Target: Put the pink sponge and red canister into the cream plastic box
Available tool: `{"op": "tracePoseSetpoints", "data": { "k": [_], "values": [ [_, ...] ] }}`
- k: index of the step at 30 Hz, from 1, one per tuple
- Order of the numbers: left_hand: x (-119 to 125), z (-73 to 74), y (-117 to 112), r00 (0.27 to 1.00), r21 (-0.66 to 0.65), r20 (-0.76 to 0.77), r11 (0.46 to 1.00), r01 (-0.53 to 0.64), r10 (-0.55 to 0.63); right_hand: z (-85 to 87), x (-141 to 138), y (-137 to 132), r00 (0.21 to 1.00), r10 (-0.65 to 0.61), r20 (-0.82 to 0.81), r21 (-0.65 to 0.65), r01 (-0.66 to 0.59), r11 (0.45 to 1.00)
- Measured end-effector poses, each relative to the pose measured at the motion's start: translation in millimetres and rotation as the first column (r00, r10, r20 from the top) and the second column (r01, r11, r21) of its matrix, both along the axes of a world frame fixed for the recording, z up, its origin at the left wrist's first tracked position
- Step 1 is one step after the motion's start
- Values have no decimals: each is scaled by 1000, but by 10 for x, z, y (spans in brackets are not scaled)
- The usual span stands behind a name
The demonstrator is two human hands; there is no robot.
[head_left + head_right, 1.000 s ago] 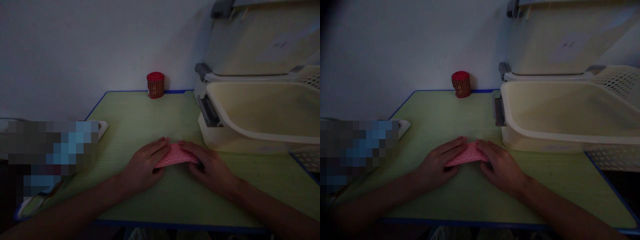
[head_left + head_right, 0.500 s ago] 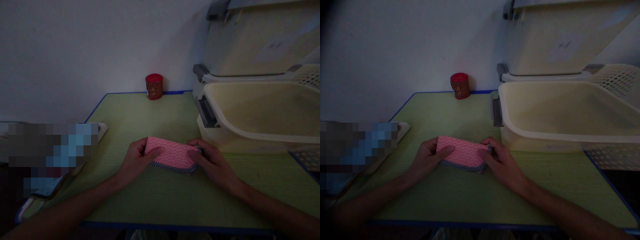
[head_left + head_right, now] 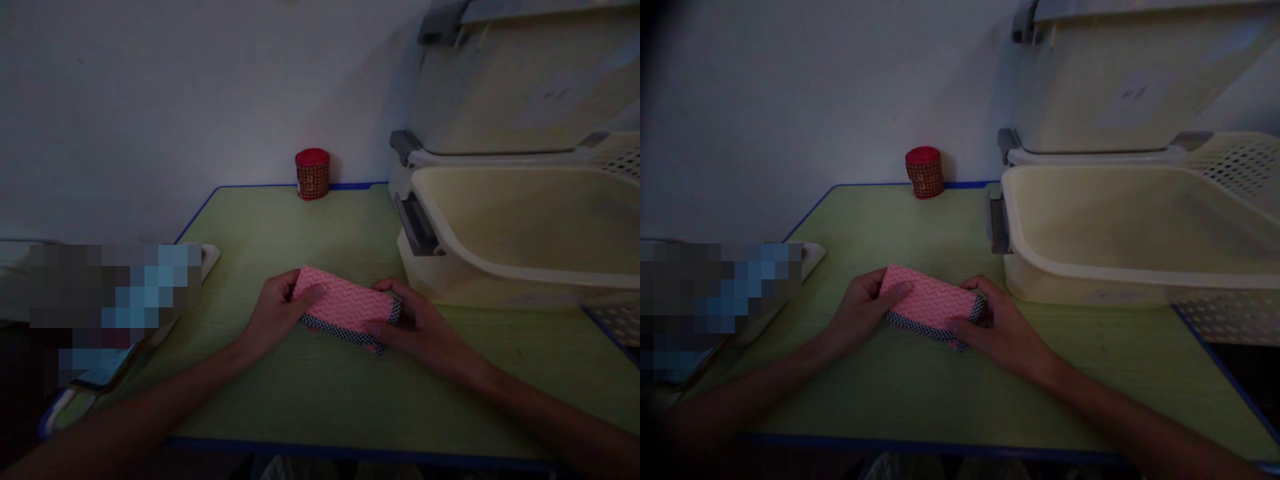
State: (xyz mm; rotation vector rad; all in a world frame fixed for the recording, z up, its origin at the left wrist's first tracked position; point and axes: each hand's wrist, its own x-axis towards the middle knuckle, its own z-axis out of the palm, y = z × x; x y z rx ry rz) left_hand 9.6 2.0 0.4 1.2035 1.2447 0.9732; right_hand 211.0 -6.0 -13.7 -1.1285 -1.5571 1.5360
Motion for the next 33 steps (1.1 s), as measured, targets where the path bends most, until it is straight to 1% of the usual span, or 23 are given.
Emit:
{"op": "tracePoseSetpoints", "data": {
  "k": [5,8,14,20,29,33],
  "values": [
    [-9,5,12,1000,9,-12,1000,-6,6,78,-22,0,997,8,-72,-59,-12,998],
    [-10,8,10,1000,16,-15,1000,1,-1,85,-29,-1,995,-5,-97,-87,-4,996],
    [-10,38,14,999,21,-29,1000,-15,16,64,-15,11,996,-24,-87,-103,15,995],
    [-9,54,30,999,4,-21,1000,-30,30,150,-21,-5,992,-27,-120,-154,8,988],
    [-36,39,61,998,2,21,999,-54,54,197,-46,-19,992,-40,-120,-157,21,987],
    [-39,20,87,998,5,22,999,-52,52,195,-48,-28,992,-54,-111,-118,41,992]
  ]
}}
